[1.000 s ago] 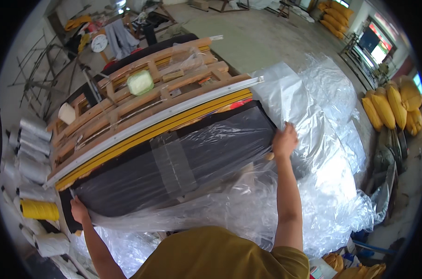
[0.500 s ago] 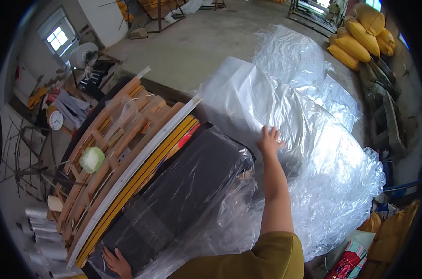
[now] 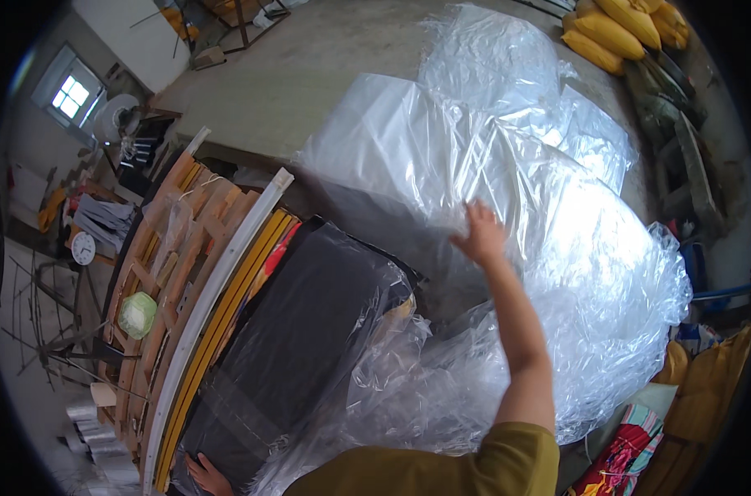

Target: The person wraps a foam part in clear plastic wrap, then secures the wrap with tape by hand.

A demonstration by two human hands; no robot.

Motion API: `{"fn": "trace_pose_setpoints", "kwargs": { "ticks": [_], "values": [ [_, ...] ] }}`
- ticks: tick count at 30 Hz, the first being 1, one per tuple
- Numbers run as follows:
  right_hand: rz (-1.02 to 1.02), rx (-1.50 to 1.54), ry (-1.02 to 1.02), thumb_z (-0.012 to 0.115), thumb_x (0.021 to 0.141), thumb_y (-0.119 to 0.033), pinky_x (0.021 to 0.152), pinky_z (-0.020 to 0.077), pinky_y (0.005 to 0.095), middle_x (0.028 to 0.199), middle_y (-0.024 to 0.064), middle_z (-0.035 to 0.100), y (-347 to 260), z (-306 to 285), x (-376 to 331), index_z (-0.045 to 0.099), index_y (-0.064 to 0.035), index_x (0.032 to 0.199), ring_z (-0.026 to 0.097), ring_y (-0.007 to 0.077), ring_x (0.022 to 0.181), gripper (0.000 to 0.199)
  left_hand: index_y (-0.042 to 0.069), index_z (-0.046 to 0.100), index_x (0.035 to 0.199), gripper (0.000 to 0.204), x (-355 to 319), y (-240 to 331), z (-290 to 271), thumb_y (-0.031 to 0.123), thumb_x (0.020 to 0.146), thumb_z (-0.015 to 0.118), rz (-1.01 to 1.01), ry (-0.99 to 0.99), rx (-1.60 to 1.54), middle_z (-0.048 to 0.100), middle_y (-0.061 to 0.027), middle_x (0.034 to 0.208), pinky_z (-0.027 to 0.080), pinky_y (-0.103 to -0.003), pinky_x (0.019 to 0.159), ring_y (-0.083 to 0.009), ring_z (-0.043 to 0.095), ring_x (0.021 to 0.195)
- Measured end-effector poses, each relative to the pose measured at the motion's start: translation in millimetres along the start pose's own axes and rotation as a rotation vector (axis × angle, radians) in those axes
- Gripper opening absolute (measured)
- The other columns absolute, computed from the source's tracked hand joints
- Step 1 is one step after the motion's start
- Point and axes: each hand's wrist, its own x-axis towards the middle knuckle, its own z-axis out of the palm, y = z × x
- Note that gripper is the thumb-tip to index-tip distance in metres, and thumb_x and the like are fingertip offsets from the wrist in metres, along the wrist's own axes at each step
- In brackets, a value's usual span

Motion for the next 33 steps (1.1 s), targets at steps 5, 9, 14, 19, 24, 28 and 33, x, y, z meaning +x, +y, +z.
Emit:
{"fn": "trace_pose_setpoints", "kwargs": {
  "ticks": [5,9,14,19,24,28,33],
  "values": [
    [-0.044,0.184,-0.213,0.057,0.083,-0.022,0.068,0.0463,0.0445,0.09,0.0104,0.061,18.0,5.6,-4.0,0.058,-0.0103,0.089,0.059,0.0326,0.081,0.013,0.015,0.039,0.136,0.067,9.4,-30.2,29.6,0.062,0.089,0.032,0.013,0.014,-0.001,0.042,-0.0186,0.133,0.033,-0.052,0.096,-0.0389,0.042,0.118],
    [0.367,-0.337,-0.125,0.047,0.085,-0.015,0.064,0.0475,0.0454,0.084,0.0165,0.06,187.4,-22.7,-6.5,0.061,-0.0075,0.088,0.06,0.0343,0.076,0.016,0.016,0.037,0.137,0.068,6.6,-15.6,15.6,0.063,0.088,0.031,-0.035,-0.01,0.044,0.041,-0.0192,0.133,0.033,-0.052,0.097,-0.0397,0.042,0.118],
    [0.167,-0.004,-0.109,0.053,0.083,-0.013,0.09,0.0392,0.0525,0.122,0.0136,0.052,48.5,-8.1,7.0,0.053,-0.009,0.114,0.047,0.0337,0.113,0.032,0.014,0.039,0.135,0.065,7.9,-18.2,22.7,0.06,0.09,0.032,0.012,0.047,0.063,0.046,-0.0199,0.128,0.038,-0.051,0.091,-0.0403,0.047,0.111],
    [-0.108,0.081,-0.094,0.06,0.079,-0.017,0.091,0.0409,0.0479,0.113,0.0145,0.056,2.6,28.0,-23.4,0.055,-0.0057,0.098,0.049,0.0327,0.112,0.023,0.009,0.034,0.137,0.059,18.3,-11.7,24.1,0.05,0.094,0.033,-0.055,-0.081,0.032,0.037,-0.0169,0.136,0.03,-0.045,0.101,-0.0343,0.036,0.125],
    [-0.406,0.322,-0.628,0.054,0.082,-0.015,0.077,0.0473,0.0392,0.087,0.0141,0.063,5.7,-70.9,-23.7,0.056,-0.0011,0.083,0.06,0.0305,0.085,0.014,0.006,0.026,0.14,0.066,10.5,-38.5,20.7,0.05,0.093,0.038,0.109,0.071,-0.046,0.031,-0.0177,0.14,0.028,-0.047,0.102,-0.0354,0.032,0.128],
    [0.588,1.22,0.427,0.04,0.094,-0.024,0.059,0.0442,0.0272,0.073,0.0058,0.062,128.4,-116.8,15.3,0.056,-0.005,0.081,0.054,0.011,0.062,0.028,0.0,0.018,0.141,0.075,30.3,26.6,-33.6,0.044,0.09,0.05,0.406,0.458,-0.013,0.022,-0.0231,0.143,0.025,-0.051,0.103,-0.0396,0.025,0.131],
    [0.437,1.474,0.171,0.047,0.094,-0.033,0.045,0.0284,0.02,0.057,-0.0036,0.044,-25.4,-205.5,44.7,0.054,-0.0117,0.075,0.038,0.0058,0.049,0.029,-0.002,0.041,0.128,0.056,17.0,169.3,-125.0,0.021,0.082,0.063,1.009,0.505,-0.582,0.03,-0.0264,0.138,0.025,-0.051,0.103,-0.0427,0.027,0.129]
  ]
}}
